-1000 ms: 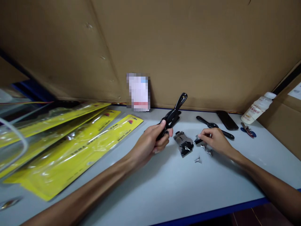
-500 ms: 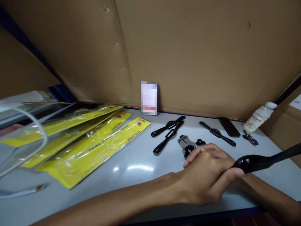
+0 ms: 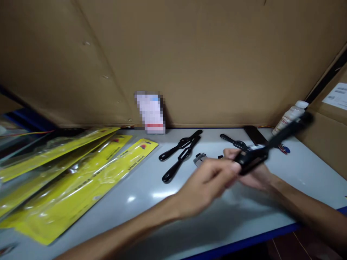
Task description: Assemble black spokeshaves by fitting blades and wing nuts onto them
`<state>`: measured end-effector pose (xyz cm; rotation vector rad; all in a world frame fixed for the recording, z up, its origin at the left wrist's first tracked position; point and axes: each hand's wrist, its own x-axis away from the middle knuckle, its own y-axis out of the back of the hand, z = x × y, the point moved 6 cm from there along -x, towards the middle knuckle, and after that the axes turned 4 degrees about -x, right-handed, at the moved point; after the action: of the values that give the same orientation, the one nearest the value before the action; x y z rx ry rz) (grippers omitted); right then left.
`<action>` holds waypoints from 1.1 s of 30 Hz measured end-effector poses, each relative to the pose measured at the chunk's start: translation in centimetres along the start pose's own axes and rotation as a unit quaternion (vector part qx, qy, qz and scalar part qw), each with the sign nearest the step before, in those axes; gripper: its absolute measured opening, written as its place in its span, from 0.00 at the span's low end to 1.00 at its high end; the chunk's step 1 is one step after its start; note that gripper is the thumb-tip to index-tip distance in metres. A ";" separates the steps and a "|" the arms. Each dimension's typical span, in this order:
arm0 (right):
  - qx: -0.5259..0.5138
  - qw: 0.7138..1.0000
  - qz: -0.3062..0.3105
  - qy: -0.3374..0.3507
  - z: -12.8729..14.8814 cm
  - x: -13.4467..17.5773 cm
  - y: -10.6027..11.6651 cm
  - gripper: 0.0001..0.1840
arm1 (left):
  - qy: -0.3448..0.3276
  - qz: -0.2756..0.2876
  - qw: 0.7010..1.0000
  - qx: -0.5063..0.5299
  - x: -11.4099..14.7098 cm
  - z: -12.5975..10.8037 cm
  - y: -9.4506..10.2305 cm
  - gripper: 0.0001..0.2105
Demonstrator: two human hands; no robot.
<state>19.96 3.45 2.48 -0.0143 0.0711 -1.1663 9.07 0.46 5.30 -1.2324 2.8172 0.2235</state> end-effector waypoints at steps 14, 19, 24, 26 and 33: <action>0.504 0.863 -0.019 0.000 -2.4 -1.8 4.7 0.14 | 0.137 -0.197 0.954 0.181 2.7 5.1 8.1 0.22; 0.471 0.882 -0.002 0.011 -3.0 -2.0 4.7 0.06 | 0.149 -0.200 0.963 0.101 2.7 5.4 7.2 0.17; 0.368 0.929 -0.026 -0.011 -2.8 -2.3 5.2 0.10 | 0.159 -0.192 0.968 0.024 2.6 6.7 6.6 0.17; 0.314 0.949 -0.027 -0.021 -1.8 -2.1 5.1 0.13 | 0.149 -0.187 0.971 0.000 2.5 6.9 6.5 0.17; 0.226 0.974 -0.011 -0.016 1.6 -0.1 2.3 0.10 | 0.136 -0.115 0.981 -0.072 2.7 7.2 5.1 0.19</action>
<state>22.16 4.40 3.98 0.3694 -0.2242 -1.1833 3.44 3.06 -1.55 -1.7285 2.8839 0.2689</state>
